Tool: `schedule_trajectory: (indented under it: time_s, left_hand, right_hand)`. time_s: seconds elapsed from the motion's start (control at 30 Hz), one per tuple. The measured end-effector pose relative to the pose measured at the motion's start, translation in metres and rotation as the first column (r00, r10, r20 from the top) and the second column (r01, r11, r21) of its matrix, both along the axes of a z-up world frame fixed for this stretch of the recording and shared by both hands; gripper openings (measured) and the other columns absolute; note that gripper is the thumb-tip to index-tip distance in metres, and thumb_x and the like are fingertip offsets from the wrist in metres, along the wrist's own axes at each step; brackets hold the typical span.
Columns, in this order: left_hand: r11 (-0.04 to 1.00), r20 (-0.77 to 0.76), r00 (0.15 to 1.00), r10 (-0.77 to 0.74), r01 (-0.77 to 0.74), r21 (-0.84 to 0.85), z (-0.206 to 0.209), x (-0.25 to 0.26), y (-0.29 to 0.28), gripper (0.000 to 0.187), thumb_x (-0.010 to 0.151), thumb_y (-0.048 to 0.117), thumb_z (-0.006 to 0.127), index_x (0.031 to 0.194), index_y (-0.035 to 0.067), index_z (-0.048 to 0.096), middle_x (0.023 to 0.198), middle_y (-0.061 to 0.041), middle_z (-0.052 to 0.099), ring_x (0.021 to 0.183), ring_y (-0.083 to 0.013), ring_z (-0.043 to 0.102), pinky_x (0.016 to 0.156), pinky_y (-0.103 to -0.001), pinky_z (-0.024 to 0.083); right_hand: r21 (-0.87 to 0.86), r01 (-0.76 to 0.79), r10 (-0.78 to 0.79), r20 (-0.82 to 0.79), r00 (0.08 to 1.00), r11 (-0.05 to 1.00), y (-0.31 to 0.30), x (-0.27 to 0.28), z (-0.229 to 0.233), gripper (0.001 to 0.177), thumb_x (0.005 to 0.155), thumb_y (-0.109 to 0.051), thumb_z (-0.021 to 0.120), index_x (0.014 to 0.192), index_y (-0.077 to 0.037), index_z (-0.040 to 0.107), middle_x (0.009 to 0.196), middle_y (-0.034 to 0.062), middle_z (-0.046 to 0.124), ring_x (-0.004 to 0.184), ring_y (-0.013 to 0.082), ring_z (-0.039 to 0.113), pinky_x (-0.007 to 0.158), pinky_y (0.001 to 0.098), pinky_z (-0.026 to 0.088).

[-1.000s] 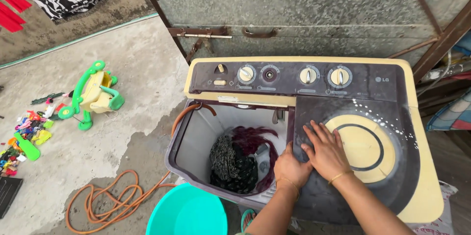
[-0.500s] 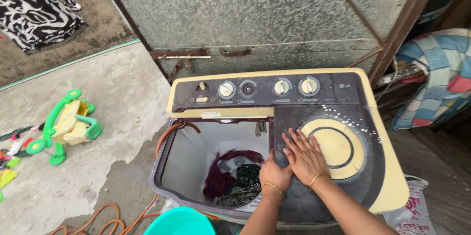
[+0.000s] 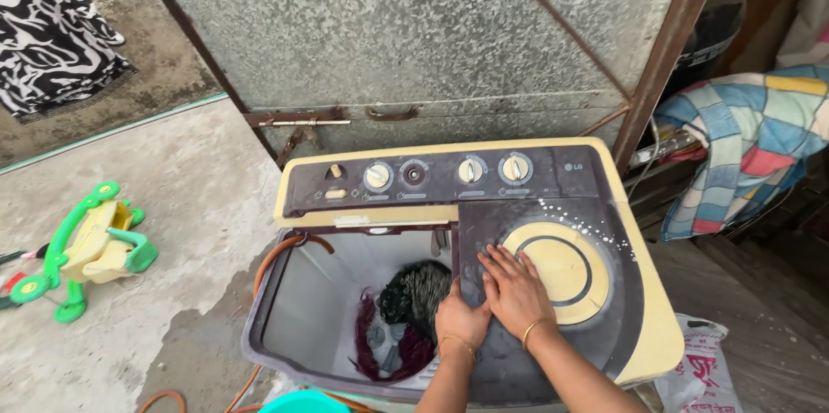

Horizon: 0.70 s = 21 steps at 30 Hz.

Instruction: Washing and rinsing clothes using a semi-automatic washing machine and buckets.

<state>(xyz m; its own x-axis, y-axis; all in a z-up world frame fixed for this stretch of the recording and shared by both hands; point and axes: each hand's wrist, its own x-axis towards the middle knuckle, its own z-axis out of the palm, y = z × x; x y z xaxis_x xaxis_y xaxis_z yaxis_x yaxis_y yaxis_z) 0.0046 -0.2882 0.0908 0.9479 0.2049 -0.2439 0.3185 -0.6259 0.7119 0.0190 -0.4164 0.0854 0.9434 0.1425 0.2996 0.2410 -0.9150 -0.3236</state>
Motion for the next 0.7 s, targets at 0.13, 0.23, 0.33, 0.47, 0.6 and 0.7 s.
schedule_trajectory:
  time_s: [0.13,0.23,0.33,0.47,0.6,0.7]
  left_hand:
    - [1.000,0.071,0.997,-0.005,0.005,-0.003,-0.012,0.001,0.002,0.086,0.077,0.061,0.071,0.144,0.009,0.054,0.111,-0.025,0.072,0.107,-0.0394,0.070,0.093,-0.046,0.056]
    - [1.000,0.054,0.999,-0.001,0.000,0.017,-0.005,-0.002,0.002,0.088,0.077,0.063,0.071,0.144,0.008,0.054,0.112,-0.027,0.071,0.107,-0.0404,0.070,0.093,-0.047,0.056]
    - [0.999,0.053,0.998,-0.013,0.011,0.039,-0.011,0.000,0.002,0.091,0.077,0.063,0.071,0.146,0.006,0.052,0.111,-0.028,0.071,0.106,-0.0420,0.069,0.093,-0.048,0.056]
    - [0.999,0.085,0.996,-0.001,-0.003,0.051,-0.022,0.003,0.003,0.091,0.076,0.063,0.073,0.144,0.004,0.054,0.110,-0.029,0.071,0.106,-0.0423,0.070,0.094,-0.047,0.056]
    - [0.999,0.108,0.994,-0.018,0.013,0.041,-0.023,0.000,0.005,0.090,0.075,0.060,0.072,0.144,0.005,0.055,0.108,-0.028,0.072,0.103,-0.0421,0.071,0.092,-0.048,0.056]
    - [0.999,0.092,0.996,-0.019,0.016,0.039,-0.017,0.001,0.003,0.091,0.076,0.062,0.070,0.144,0.004,0.055,0.108,-0.028,0.072,0.103,-0.0420,0.071,0.092,-0.047,0.056]
  right_hand:
    - [0.015,-0.010,0.009,0.082,0.997,1.000,0.000,0.002,-0.011,0.044,0.095,-0.027,0.050,0.136,-0.015,0.063,0.148,0.0056,0.056,0.142,0.0206,0.045,0.120,0.0447,0.026]
    - [0.025,-0.009,0.007,0.075,0.997,1.000,-0.001,0.001,-0.013,0.044,0.096,-0.027,0.050,0.137,-0.017,0.062,0.149,0.0050,0.055,0.142,0.0202,0.045,0.121,0.0440,0.027]
    - [0.017,-0.011,0.009,0.094,0.996,1.000,-0.002,0.002,-0.016,0.044,0.096,-0.027,0.050,0.138,-0.018,0.062,0.150,0.0041,0.055,0.143,0.0198,0.045,0.122,0.0434,0.027]
    - [0.009,-0.014,0.013,0.068,0.998,1.000,-0.002,0.004,-0.017,0.045,0.096,-0.027,0.050,0.138,-0.019,0.062,0.151,0.0035,0.055,0.143,0.0196,0.045,0.122,0.0432,0.026]
    - [-0.009,-0.019,0.019,0.095,0.995,1.000,-0.001,0.002,-0.018,0.044,0.097,-0.026,0.049,0.138,-0.018,0.064,0.150,0.0042,0.056,0.143,0.0199,0.046,0.122,0.0424,0.027]
    - [0.000,-0.017,0.017,0.094,0.995,1.000,-0.001,0.003,-0.016,0.043,0.098,-0.026,0.048,0.137,-0.018,0.065,0.149,0.0039,0.057,0.143,0.0195,0.047,0.122,0.0417,0.027]
